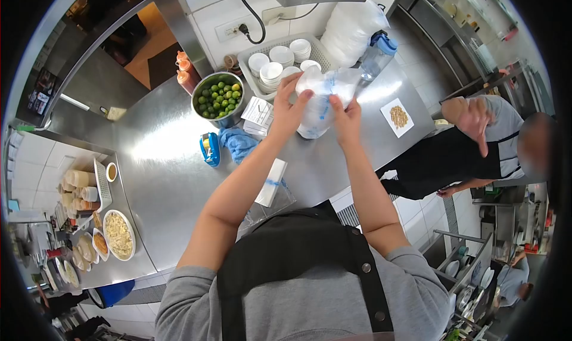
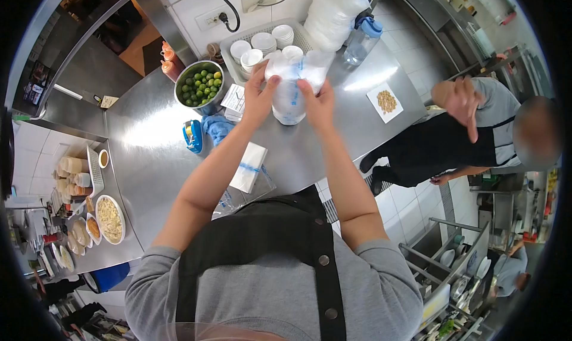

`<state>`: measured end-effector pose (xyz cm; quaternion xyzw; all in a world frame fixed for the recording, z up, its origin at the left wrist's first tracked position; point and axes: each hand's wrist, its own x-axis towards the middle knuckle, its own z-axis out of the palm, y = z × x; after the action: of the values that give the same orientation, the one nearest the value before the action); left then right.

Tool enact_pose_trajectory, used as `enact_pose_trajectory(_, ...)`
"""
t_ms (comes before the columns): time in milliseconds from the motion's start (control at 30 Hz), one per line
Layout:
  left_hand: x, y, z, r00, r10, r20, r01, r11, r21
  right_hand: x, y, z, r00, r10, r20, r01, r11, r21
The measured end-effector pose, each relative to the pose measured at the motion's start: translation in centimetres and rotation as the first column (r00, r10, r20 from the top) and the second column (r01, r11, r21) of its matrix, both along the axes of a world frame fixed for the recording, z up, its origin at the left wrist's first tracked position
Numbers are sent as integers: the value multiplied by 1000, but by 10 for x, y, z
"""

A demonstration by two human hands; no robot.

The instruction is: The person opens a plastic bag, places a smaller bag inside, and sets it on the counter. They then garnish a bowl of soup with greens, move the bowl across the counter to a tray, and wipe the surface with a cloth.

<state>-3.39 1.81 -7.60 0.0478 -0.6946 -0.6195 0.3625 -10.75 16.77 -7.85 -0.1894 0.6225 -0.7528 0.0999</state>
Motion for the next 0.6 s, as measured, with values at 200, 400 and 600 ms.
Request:
enact_pose_trajectory(200, 8, 7, -36, 996, -19, 84, 13, 998, 66, 11, -2, -40, 994, 28, -108, -29, 999, -14)
enact_pose_trajectory(400, 39, 2, -43, 986, -74, 152, 60, 994, 92, 6, 16, -59, 978, 135, -160, -118, 987, 110)
enact_pose_trajectory(600, 133, -23, -120, 861, 361, 359, -340, 932, -124, 78, 46, -122, 997, -21, -77, 49, 923, 383)
